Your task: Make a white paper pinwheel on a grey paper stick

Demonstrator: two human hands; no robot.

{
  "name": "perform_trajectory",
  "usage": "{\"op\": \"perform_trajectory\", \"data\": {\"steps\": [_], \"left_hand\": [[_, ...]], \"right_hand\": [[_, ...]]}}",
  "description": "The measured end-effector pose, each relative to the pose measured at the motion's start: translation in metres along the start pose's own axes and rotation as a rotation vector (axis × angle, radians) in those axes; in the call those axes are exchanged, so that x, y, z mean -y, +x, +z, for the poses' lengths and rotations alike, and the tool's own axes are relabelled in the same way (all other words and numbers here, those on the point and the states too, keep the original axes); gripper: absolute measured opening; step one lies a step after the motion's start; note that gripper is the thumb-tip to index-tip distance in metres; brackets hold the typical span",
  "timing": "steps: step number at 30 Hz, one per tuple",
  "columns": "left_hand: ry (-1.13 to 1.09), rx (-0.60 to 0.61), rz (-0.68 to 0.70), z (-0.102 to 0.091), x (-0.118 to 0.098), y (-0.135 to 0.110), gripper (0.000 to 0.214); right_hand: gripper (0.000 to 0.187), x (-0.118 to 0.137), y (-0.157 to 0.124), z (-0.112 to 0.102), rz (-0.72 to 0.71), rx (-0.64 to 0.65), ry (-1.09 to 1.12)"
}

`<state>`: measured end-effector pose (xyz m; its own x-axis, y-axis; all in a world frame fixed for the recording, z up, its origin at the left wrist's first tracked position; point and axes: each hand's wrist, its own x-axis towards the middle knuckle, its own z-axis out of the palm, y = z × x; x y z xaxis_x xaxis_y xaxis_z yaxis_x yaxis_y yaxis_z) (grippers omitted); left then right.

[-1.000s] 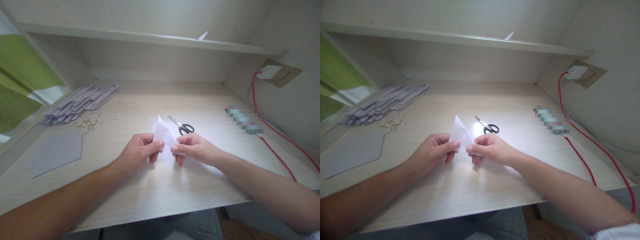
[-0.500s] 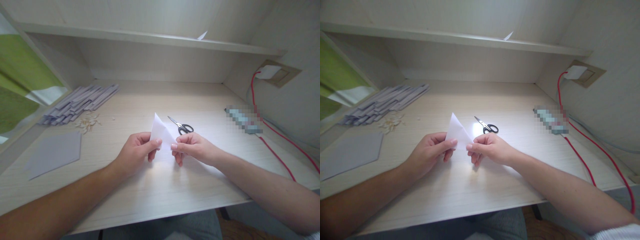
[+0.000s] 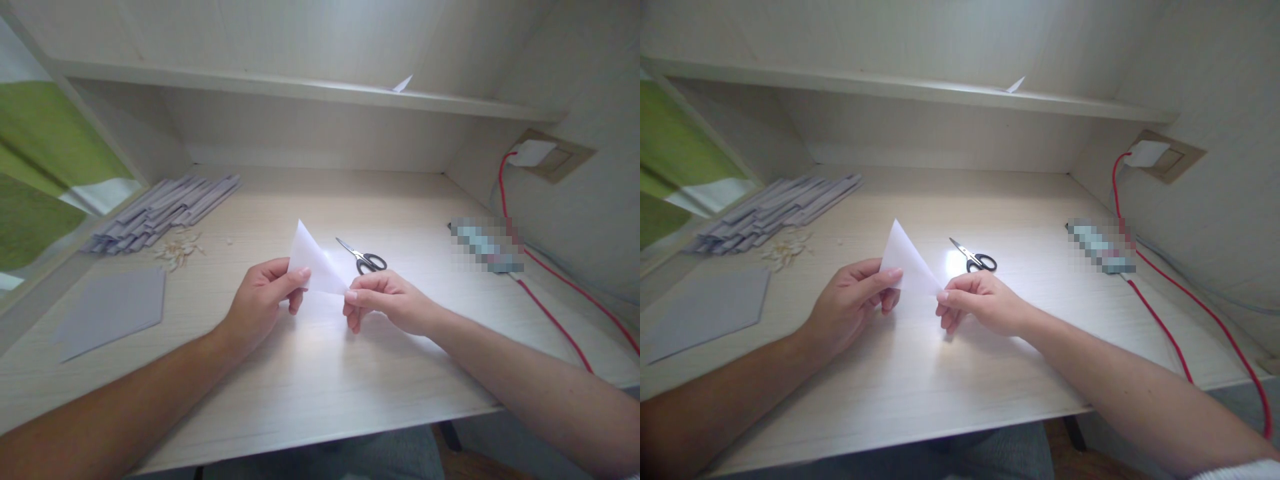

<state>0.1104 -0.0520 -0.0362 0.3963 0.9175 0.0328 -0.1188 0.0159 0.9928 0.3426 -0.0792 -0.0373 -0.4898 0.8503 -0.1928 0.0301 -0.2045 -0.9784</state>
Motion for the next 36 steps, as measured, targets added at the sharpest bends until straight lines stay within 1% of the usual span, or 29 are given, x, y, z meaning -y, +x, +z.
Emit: {"op": "perform_trajectory", "data": {"steps": [4,7,11,16,22,26,28,31,36], "left_hand": [[0.067,0.109,-0.003,0.002,0.000,-0.002,0.034],[0.128,0.129,0.002,0.002,0.000,-0.003,0.036],[0.163,0.139,0.000,0.002,0.001,-0.003,0.036],[0.240,0.208,-0.035,0.001,0.006,-0.005,0.037],[0.237,0.225,-0.056,0.003,0.009,-0.005,0.035],[0.237,0.294,-0.097,0.004,0.008,-0.006,0.038],[0.237,0.309,-0.109,0.004,0.008,-0.006,0.039],[0.231,0.317,-0.111,0.004,0.008,-0.007,0.038],[0.194,0.400,-0.139,0.003,0.011,-0.008,0.034]], "right_hand": [[0.036,0.001,-0.001,0.002,-0.043,-0.044,-0.011],[0.034,0.003,-0.003,0.004,-0.072,-0.061,-0.017],[0.034,0.004,-0.004,0.005,-0.068,-0.081,-0.036],[0.033,0.005,-0.005,0.007,-0.078,-0.135,-0.052],[0.032,0.003,-0.004,0.007,-0.094,-0.140,-0.040],[0.031,0.002,-0.004,0.007,-0.098,-0.179,-0.054],[0.031,0.002,-0.004,0.007,-0.114,-0.190,-0.055],[0.029,0.003,-0.004,0.008,-0.131,-0.202,-0.062],[0.025,0.005,-0.004,0.008,-0.158,-0.224,-0.052]]}}
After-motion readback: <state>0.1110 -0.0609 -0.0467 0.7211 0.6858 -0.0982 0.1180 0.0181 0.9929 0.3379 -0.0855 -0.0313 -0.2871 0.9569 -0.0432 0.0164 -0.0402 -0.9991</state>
